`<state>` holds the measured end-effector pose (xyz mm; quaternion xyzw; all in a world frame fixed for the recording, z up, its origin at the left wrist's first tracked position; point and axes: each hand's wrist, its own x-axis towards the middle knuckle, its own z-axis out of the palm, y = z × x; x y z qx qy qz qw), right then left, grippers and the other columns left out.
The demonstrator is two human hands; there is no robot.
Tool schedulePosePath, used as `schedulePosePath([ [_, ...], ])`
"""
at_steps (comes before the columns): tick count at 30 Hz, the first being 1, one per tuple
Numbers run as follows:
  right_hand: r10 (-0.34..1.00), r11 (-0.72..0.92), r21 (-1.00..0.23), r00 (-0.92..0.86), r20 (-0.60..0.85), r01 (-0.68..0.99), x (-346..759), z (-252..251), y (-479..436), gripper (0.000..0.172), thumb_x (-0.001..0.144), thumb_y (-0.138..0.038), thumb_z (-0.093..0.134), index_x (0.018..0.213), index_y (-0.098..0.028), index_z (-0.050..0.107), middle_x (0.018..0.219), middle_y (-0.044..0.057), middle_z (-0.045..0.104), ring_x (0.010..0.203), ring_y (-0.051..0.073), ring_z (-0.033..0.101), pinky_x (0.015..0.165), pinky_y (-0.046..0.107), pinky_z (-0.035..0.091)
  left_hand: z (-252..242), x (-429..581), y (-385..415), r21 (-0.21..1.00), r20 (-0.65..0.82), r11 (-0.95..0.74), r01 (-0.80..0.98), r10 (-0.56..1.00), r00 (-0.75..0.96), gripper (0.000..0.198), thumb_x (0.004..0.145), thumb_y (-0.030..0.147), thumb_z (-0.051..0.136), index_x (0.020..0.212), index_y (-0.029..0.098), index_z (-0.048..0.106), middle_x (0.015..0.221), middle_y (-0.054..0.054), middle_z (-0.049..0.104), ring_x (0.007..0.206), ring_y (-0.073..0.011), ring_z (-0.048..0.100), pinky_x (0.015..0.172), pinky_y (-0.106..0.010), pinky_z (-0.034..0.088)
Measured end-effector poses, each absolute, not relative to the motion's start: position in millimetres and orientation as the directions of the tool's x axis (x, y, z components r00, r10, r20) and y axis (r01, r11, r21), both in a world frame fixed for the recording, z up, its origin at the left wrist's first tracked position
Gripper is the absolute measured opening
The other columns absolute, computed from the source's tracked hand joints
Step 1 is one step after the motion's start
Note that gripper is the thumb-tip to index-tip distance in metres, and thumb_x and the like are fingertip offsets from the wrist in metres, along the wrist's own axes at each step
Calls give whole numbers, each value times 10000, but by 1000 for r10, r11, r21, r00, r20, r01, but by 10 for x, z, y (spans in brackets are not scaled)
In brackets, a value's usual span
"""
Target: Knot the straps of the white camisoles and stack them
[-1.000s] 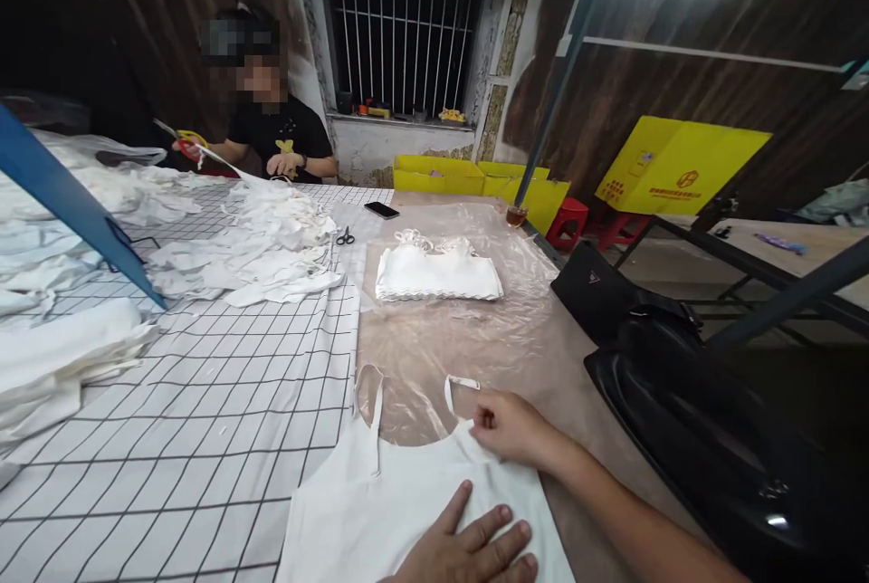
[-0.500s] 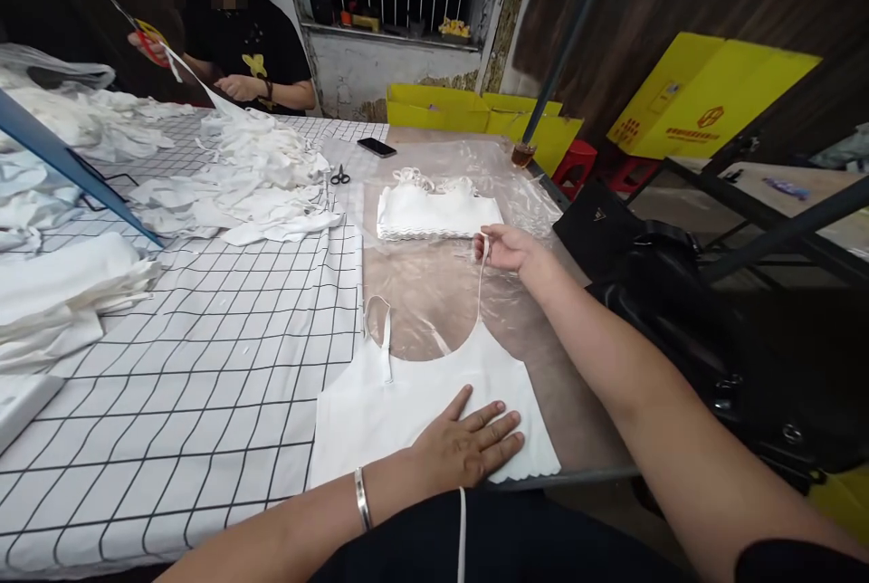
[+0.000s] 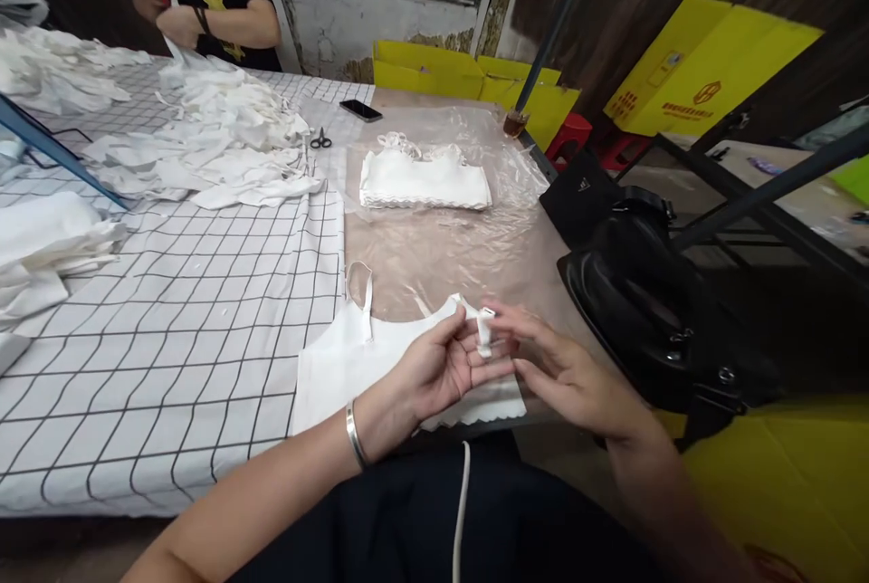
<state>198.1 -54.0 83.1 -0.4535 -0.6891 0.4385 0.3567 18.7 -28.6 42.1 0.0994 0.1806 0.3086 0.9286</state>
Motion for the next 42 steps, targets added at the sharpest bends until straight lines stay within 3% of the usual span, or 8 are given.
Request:
schedulePosePath([
  [4, 997, -31, -995, 80, -24, 90, 2064, 488, -837, 362, 835, -404, 657, 1156, -280, 544, 1249, 65, 598, 1192, 224, 545, 1044, 417, 424, 450, 260, -253, 359, -283, 766, -533, 634, 720, 192, 947, 217, 495, 996, 119, 652, 1021, -115, 717, 1044, -216, 674, 1055, -427, 440],
  [7, 983, -135, -986, 113, -146, -100, 2044, 394, -746, 313, 807, -478, 657, 1014, -259, 573, 1078, 67, 649, 990, 215, 611, 892, 378, 496, 441, 287, -216, 665, -210, 586, -462, 742, 637, 152, 844, 240, 648, 942, 132, 687, 1063, -100, 717, 1106, -244, 639, 1070, -439, 414],
  [11, 982, -29, -999, 183, -34, -29, 1947, 428, -615, 306, 756, -490, 705, 911, -248, 599, 931, 43, 638, 852, 187, 584, 834, 340, 485, 392, 260, -149, 949, -73, 214, -231, 863, 500, 218, 714, 238, 735, 906, 136, 735, 1066, -95, 727, 1124, -261, 610, 1069, -441, 392],
  [21, 994, -72, -997, 87, -70, 24, 1887, 331, -451, 361, 765, -528, 702, 968, -238, 633, 935, 35, 654, 885, 182, 576, 815, 307, 466, 480, 143, -74, 844, -79, 411, -343, 730, 679, 389, 790, 297, 509, 1104, 177, 705, 1281, -67, 635, 1306, -257, 468, 1106, -419, 317],
  [29, 970, -20, -977, -233, -71, 211, 1819, 329, -188, 216, 734, -381, 748, 844, -196, 731, 851, 28, 698, 780, 168, 600, 733, 299, 463, 570, 237, 238, 903, -272, 391, -176, 840, 469, 295, 707, 364, 735, 917, 157, 742, 1176, -95, 683, 1179, -265, 544, 997, -412, 352],
  [33, 910, -208, -959, -322, -261, 191, 1843, 290, -109, 234, 719, -378, 780, 783, -156, 743, 756, 40, 700, 607, 108, 580, 559, 226, 449, 532, 146, 402, 950, -258, 307, -66, 882, 394, 320, 729, 410, 715, 911, 148, 734, 1039, -94, 711, 931, -205, 612, 836, -345, 420],
  [37, 858, -473, -881, -234, -458, -11, 1895, 240, -88, 195, 745, -324, 780, 814, -153, 716, 722, 43, 700, 573, 95, 607, 510, 191, 472, 278, 20, 338, 957, -117, 35, 289, 955, 272, 321, 771, 455, 666, 824, 140, 699, 850, -67, 690, 792, -190, 592, 745, -321, 415],
  [42, 848, -523, -833, -205, -489, -181, 1938, 220, -78, 215, 656, -161, 816, 849, -180, 722, 803, 21, 720, 673, 92, 632, 621, 189, 508, 69, -54, 21, 579, -61, -266, 770, 929, 366, 322, 748, 439, 719, 904, 164, 662, 952, -85, 663, 977, -287, 548, 876, -446, 345],
])
